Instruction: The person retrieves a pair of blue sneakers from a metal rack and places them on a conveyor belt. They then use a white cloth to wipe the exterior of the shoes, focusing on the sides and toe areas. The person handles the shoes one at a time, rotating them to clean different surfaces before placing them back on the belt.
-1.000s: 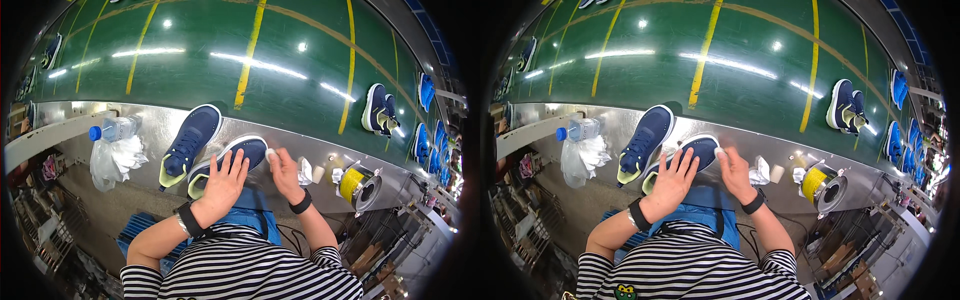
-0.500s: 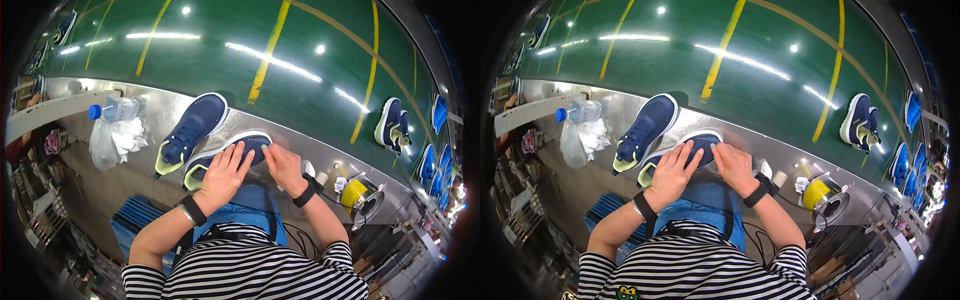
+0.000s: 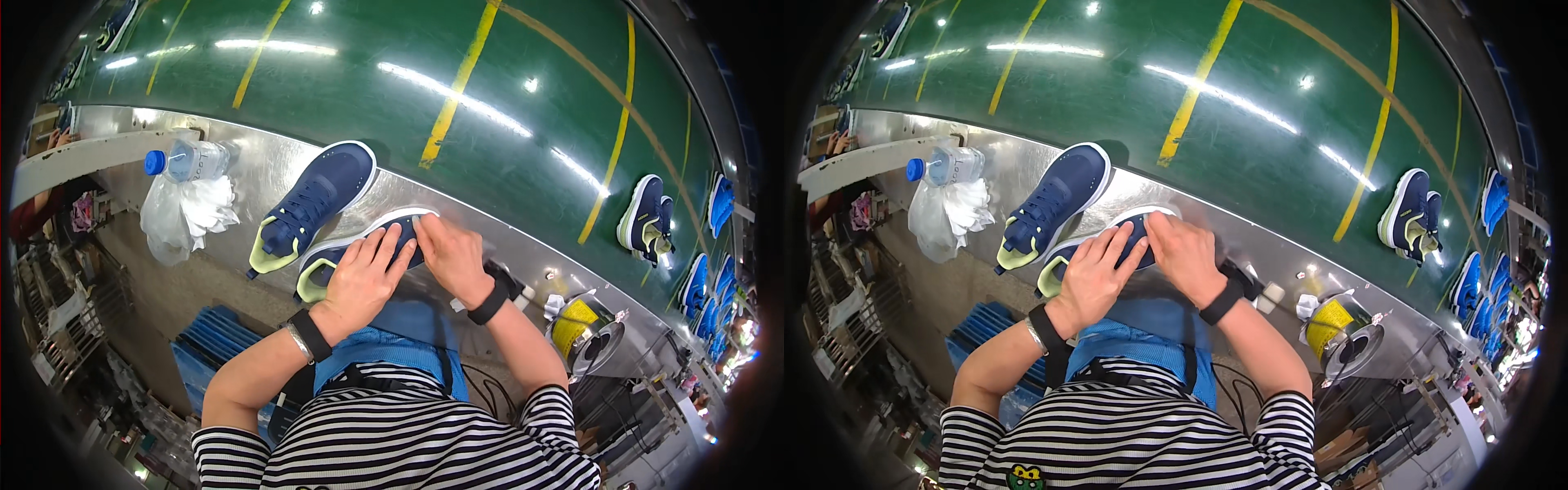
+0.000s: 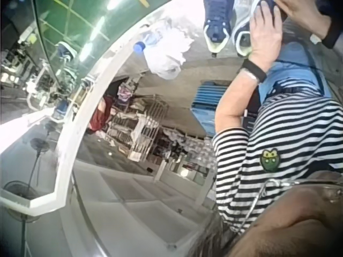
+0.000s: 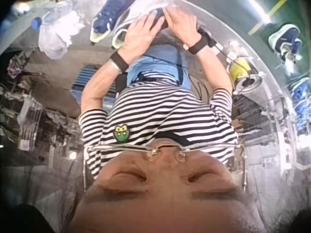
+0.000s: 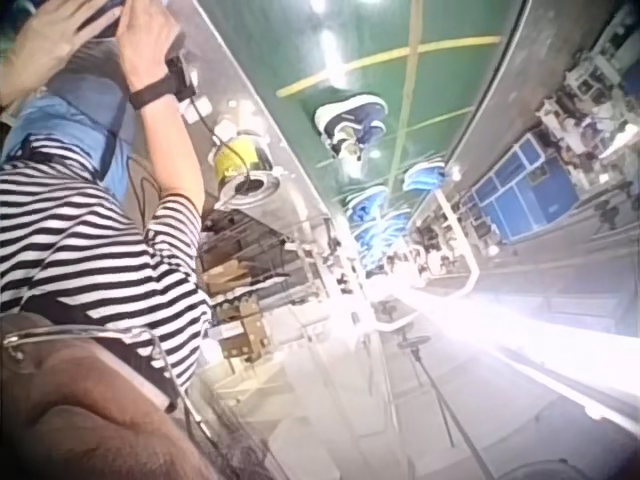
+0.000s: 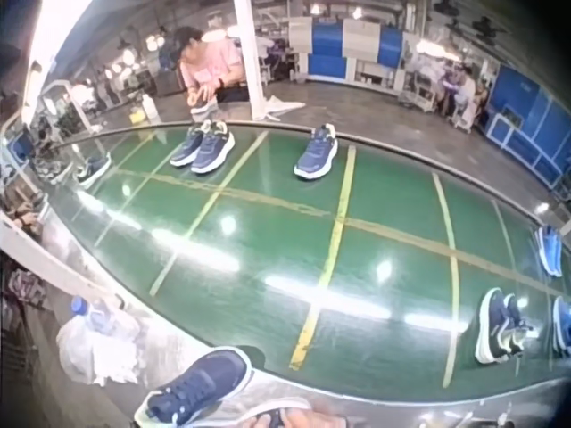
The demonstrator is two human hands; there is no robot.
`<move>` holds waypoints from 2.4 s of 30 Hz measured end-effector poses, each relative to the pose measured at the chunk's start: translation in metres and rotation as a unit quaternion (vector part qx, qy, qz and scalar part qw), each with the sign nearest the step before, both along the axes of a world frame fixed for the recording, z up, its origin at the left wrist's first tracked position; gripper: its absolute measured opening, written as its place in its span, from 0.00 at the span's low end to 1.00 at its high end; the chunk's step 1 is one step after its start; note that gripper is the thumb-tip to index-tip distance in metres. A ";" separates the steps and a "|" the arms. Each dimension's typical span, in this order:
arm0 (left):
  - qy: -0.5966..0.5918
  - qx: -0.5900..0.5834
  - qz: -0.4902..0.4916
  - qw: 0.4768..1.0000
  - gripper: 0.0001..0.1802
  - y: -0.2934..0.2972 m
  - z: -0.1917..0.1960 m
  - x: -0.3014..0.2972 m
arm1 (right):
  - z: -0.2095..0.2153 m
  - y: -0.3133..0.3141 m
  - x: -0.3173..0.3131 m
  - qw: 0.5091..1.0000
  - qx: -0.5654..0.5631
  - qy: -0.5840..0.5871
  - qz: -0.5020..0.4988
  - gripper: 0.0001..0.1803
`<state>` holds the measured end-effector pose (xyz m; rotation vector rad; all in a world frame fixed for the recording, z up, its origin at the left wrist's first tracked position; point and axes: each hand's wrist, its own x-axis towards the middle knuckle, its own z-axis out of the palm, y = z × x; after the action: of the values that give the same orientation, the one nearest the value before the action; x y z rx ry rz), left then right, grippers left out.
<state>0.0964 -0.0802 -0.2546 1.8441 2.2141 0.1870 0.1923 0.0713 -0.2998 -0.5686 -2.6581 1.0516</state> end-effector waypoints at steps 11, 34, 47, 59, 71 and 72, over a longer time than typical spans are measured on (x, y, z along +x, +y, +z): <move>0.000 0.004 -0.001 1.000 0.27 -0.002 -0.003 -0.003 | -0.005 -0.004 0.002 1.000 -0.013 0.016 -0.016 0.12; -0.003 0.007 -0.003 1.000 0.28 -0.004 -0.004 -0.002 | -0.009 -0.028 0.036 0.995 -0.012 -0.020 -0.094 0.12; 0.011 0.008 0.032 0.999 0.29 -0.003 -0.006 0.005 | -0.009 -0.049 0.013 0.966 -0.067 -0.022 -0.247 0.07; 0.029 -0.014 -0.006 0.999 0.30 -0.003 -0.009 0.002 | -0.014 -0.065 -0.004 0.918 -0.116 0.014 -0.379 0.09; -0.074 -0.191 -0.162 0.965 0.53 0.000 0.023 -0.035 | 0.001 -0.096 0.029 0.827 -0.326 0.131 -0.440 0.15; -0.088 -0.202 -0.127 0.967 0.53 0.001 0.026 -0.027 | 0.000 -0.096 0.029 0.846 -0.293 0.119 -0.430 0.15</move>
<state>0.0694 -0.0790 -0.2286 1.7765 1.7212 -0.1365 0.2217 -0.0248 -0.2995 -1.4430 -1.4974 1.4399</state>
